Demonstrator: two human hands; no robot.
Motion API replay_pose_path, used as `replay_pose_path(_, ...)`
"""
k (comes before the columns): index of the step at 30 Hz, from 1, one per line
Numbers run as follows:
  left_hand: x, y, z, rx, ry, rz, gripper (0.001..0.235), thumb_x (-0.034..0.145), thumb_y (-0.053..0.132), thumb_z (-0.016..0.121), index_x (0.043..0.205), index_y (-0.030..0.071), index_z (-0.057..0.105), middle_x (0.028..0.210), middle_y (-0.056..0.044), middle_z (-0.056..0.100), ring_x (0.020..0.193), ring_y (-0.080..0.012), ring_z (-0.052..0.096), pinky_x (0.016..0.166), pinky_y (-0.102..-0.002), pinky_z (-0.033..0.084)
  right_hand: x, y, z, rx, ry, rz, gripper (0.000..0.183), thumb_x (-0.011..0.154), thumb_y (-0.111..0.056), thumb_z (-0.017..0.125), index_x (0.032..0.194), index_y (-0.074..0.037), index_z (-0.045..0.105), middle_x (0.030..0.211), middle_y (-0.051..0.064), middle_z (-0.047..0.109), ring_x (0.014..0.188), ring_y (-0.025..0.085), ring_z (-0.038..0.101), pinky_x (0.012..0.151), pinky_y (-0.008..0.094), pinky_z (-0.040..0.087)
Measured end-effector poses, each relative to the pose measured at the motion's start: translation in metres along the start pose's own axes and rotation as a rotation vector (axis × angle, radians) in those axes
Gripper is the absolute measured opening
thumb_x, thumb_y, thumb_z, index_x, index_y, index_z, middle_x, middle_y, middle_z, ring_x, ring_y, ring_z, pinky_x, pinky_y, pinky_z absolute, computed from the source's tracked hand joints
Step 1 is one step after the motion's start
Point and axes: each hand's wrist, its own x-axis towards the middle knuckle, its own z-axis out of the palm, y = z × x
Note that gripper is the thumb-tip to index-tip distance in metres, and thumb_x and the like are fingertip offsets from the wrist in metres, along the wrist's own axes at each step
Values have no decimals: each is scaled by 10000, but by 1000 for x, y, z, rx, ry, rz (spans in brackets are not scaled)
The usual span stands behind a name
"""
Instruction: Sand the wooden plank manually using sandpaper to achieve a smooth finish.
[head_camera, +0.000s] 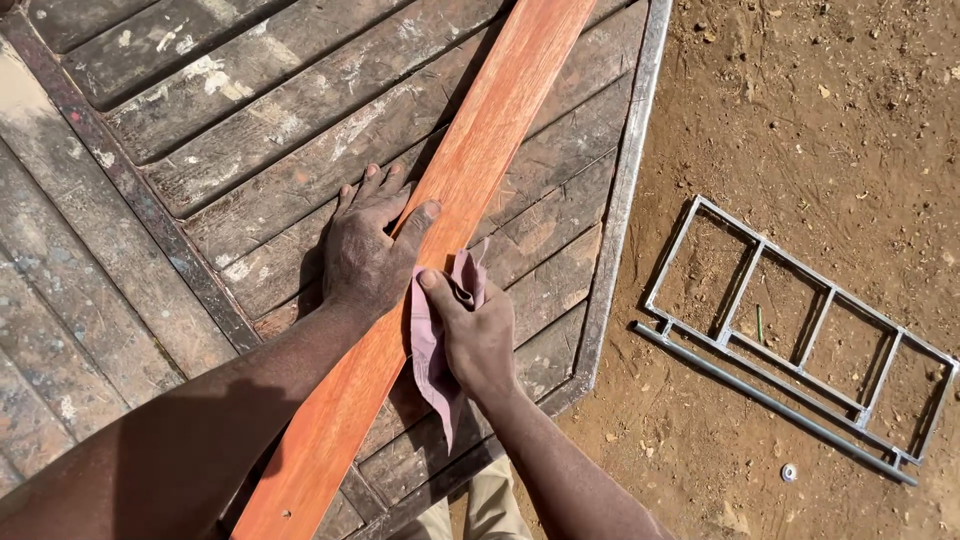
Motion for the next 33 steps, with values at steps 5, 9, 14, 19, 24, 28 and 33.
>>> replay_pose_path(5, 2, -10, 11, -30, 20, -7, 564, 951, 496, 625, 1244, 27, 735, 1465, -205, 581, 1465, -373, 424, 1228, -538, 173, -59, 12, -1, -107, -248, 199, 440, 861, -303, 842, 689, -165, 461, 620, -64, 454, 554, 77, 421, 497, 267, 318)
replay_pose_path(9, 0, -7, 9, 2, -2, 3, 591, 969, 509, 593, 1253, 8, 724, 1459, -228, 577, 1463, -387, 417, 1221, -549, 185, -16, -7, 1, -42, -135, -47, 498, 877, -283, 807, 661, -223, 363, 632, -100, 414, 571, 43, 372, 517, 224, 285)
replay_pose_path(14, 0, -8, 10, 1, 31, 42, 579, 974, 502, 575, 1216, 2, 741, 1433, -237, 599, 1431, -412, 459, 1211, -573, 193, -102, 30, 20, -76, -241, 176, 339, 842, -457, 731, 874, -123, 677, 1326, -1, 748, 1132, 63, 665, 982, 239, 472)
replay_pose_path(19, 7, -10, 9, 6, 50, 58, 541, 972, 480, 597, 1221, 24, 746, 1433, -235, 598, 1427, -420, 457, 1204, -581, 204, -129, 43, 12, 11, -337, 365, 329, 923, -234, 807, 753, -168, 533, 681, -81, 529, 619, 57, 471, 580, 241, 387)
replay_pose_path(24, -14, 8, -6, -113, 124, 18, 596, 977, 563, 527, 1151, 54, 783, 1297, -261, 683, 1360, -421, 540, 1180, -537, 262, -135, 19, -35, 220, -293, 390, 157, 895, -111, 795, 934, -72, 648, 865, -2, 680, 784, 102, 633, 730, 238, 542)
replay_pose_path(28, -104, 57, -42, 68, 350, 174, 395, 1037, 367, 546, 1170, 43, 728, 1161, -140, 752, 1138, -340, 676, 1068, -507, 377, -143, 7, -71, 125, -165, 494, 234, 876, -140, 762, 1054, 12, 748, 863, 126, 756, 680, 202, 672, 620, 297, 543)
replay_pose_path(33, -247, 119, -60, 61, 277, 33, 579, 1007, 496, 490, 1305, 21, 635, 1232, -137, 628, 1113, -317, 596, 982, -460, 456, -163, -10, -94, 118, -164, 447, 195, 895, -178, 757, 932, 14, 748, 753, 114, 724, 590, 186, 632, 556, 290, 505)
